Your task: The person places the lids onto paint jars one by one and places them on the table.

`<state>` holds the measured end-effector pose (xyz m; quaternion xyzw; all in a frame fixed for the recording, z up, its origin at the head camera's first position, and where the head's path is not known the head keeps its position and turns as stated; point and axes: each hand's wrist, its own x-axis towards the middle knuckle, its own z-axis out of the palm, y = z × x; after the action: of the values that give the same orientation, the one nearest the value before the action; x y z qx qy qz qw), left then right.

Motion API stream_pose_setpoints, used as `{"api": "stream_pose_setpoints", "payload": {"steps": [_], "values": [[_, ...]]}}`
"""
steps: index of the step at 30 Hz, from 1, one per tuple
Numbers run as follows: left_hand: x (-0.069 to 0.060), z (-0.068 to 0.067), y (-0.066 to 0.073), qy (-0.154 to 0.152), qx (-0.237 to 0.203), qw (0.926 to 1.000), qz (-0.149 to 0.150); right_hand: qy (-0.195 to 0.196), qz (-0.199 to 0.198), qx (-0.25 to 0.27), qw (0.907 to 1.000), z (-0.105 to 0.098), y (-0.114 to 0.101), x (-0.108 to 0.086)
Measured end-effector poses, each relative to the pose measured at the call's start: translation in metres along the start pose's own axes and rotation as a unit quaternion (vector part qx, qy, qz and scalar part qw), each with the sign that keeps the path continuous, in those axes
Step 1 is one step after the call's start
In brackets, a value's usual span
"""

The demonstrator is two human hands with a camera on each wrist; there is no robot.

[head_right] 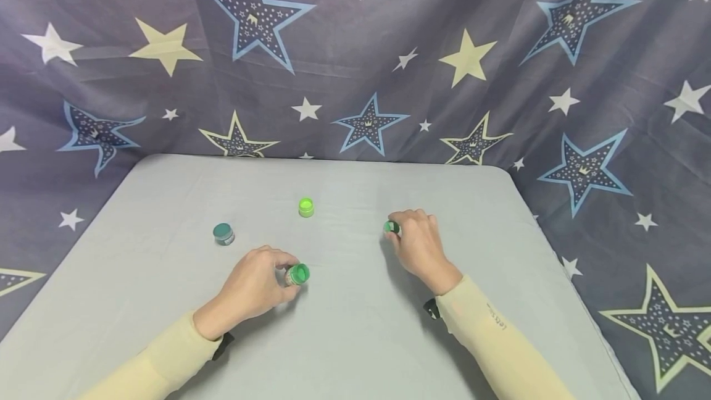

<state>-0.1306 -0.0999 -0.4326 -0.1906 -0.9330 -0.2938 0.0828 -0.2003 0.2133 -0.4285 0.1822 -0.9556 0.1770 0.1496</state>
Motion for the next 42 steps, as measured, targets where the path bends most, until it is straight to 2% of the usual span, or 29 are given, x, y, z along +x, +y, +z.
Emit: {"api": "stream_pose_setpoints", "payload": {"steps": [32,42], "values": [[0.005,0.005,0.010,0.000,0.001,0.9999,0.013,-0.012,-0.009,0.054,0.9984,-0.001,-0.033,-0.018],[0.005,0.007,0.013,0.001,0.000,0.9999,0.014,0.002,-0.026,0.081,0.9964,0.002,-0.041,-0.024]]}}
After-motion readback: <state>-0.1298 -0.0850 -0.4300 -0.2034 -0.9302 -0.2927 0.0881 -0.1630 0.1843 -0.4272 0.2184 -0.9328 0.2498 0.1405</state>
